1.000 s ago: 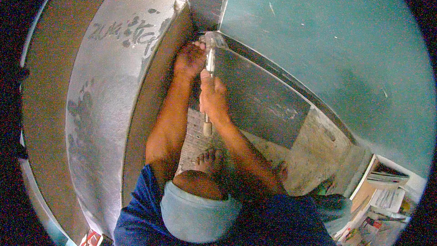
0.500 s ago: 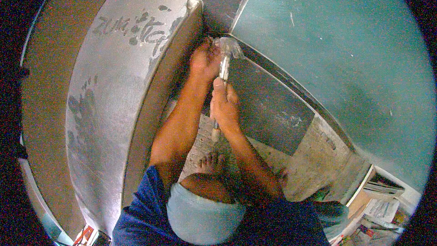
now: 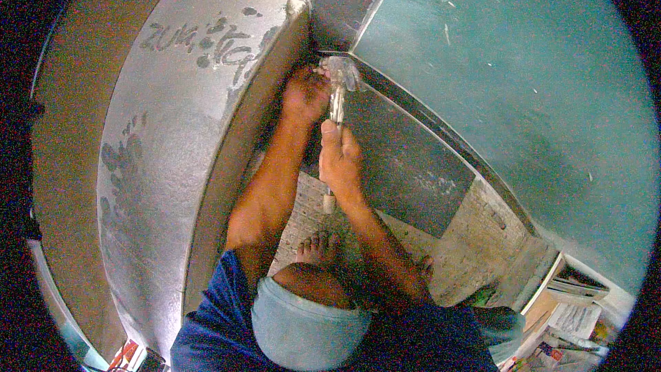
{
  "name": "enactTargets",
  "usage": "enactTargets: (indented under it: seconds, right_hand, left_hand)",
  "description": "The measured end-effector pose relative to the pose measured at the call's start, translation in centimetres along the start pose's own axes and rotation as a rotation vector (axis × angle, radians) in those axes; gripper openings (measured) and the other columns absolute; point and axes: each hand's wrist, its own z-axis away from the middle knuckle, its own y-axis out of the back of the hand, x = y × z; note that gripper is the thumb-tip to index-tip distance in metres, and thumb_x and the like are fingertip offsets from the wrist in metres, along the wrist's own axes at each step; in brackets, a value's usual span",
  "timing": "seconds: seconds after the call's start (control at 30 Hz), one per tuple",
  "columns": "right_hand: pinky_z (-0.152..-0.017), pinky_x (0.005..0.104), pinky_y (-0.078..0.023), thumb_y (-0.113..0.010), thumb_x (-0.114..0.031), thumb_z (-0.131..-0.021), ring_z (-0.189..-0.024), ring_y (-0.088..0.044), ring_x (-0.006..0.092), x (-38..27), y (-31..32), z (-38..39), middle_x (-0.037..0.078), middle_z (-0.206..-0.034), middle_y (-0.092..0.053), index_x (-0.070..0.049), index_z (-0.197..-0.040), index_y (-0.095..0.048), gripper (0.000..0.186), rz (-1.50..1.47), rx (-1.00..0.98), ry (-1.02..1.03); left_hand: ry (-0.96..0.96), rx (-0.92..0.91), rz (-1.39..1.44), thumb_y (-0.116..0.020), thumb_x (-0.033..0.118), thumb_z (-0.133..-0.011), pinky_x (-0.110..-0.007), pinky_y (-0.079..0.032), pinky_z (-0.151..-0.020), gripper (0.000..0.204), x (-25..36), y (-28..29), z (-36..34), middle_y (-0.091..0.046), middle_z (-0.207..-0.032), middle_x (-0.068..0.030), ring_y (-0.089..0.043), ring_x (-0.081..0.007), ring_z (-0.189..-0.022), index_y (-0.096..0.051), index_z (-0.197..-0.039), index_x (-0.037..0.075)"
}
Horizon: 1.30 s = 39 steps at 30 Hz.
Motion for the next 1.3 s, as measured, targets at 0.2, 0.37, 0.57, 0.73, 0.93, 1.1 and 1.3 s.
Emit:
enactTargets:
  seconds: [0.2,0.37,0.57,0.73,0.93,1.1,1.3]
  right_hand:
    - [-0.034,0.0254,-0.035,-0.049,-0.048,-0.097,-0.039,-0.039,0.0077,-1.2,-0.1,0.0,-0.002,-0.056,-0.041,-0.01,-0.08,-0.045,0.042,0.011,-0.002,-0.024]
    - [-0.034,0.0256,-0.035,-0.05,-0.047,-0.097,-0.039,-0.041,0.0085,-1.1,-0.5,-0.4,-0.002,-0.055,-0.042,-0.01,-0.08,-0.046,0.041,0.033,0.028,-0.053]
    - [-0.034,0.026,-0.034,-0.05,-0.044,-0.098,-0.04,-0.041,0.0084,-0.2,-1.4,-2.1,-0.002,-0.055,-0.042,-0.011,-0.081,-0.047,0.038,0.187,0.086,-0.083]
    - [-0.034,0.0265,-0.035,-0.047,-0.042,-0.099,-0.039,-0.04,0.01,-0.6,0.2,0.3,0.0,-0.054,-0.042,-0.011,-0.079,-0.045,0.037,-0.038,0.109,-0.011]
    - [-0.035,0.0272,-0.036,-0.043,-0.038,-0.101,-0.039,-0.042,0.0104,-0.8,3.4,4.4,0.001,-0.055,-0.044,-0.008,-0.079,-0.045,0.037,0.033,0.141,-0.063]
    - [-0.039,0.0266,-0.037,-0.046,-0.035,-0.1,-0.042,-0.044,0.0107,0.8,6.1,6.1,0.0,-0.056,-0.046,-0.008,-0.079,-0.046,0.035,0.159,0.069,-0.008]
    - [-0.046,0.0272,-0.038,-0.051,-0.031,-0.099,-0.051,-0.044,0.0079,1.1,8.7,6.4,-0.001,-0.06,-0.048,-0.007,-0.078,-0.048,0.032,0.425,-0.054,0.037]
  left_hand:
    - [-0.26,-0.066,-0.545,-0.042,0.017,-0.097,-0.051,-0.047,-0.096,0.02,-0.1,-0.2,-0.5,-0.055,-0.094,-0.0157,-0.056,-0.0303,-0.092,-0.05,-0.098,-0.001]
    - [-0.038,0.024,0.083,-0.043,0.017,-0.097,-0.051,-0.046,-0.097,0.02,-0.1,0.0,-1.0,-0.055,-0.1,-0.0168,-0.056,-0.0321,-0.097,-0.05,-0.104,-0.001]
    - [-0.077,0.059,0.046,-0.046,0.015,-0.096,-0.05,-0.049,-0.094,0.017,-0.3,-1.3,0.7,-0.059,-0.095,-0.0146,-0.06,-0.0317,-0.091,-0.05,-0.104,0.001]
    - [0.048,0.175,-0.391,-0.05,0.018,-0.094,-0.043,-0.056,-0.075,0.016,-2.2,-1.8,4.9,-0.063,-0.093,-0.0138,-0.064,-0.0275,-0.083,-0.054,-0.096,0.003]
    - [-0.589,-0.028,-2.044,-0.052,0.019,-0.09,-0.054,-0.051,-0.069,0.017,-1.5,-2.4,8.6,-0.066,-0.093,-0.0227,-0.065,-0.0432,-0.077,-0.054,-0.098,0.004]
    - [-0.491,0.06,-2.469,-0.046,0.013,-0.092,-0.051,-0.055,-0.068,0.017,1.3,-2.3,7.1,-0.066,-0.092,-0.0225,-0.068,-0.0386,-0.08,-0.05,-0.105,0.004]
    - [-0.694,-0.066,-2.624,-0.042,0.014,-0.094,-0.048,-0.056,-0.058,0.023,2.2,-1.6,4.5,-0.067,-0.089,-0.0208,-0.068,-0.0349,-0.07,-0.051,-0.113,0.003]
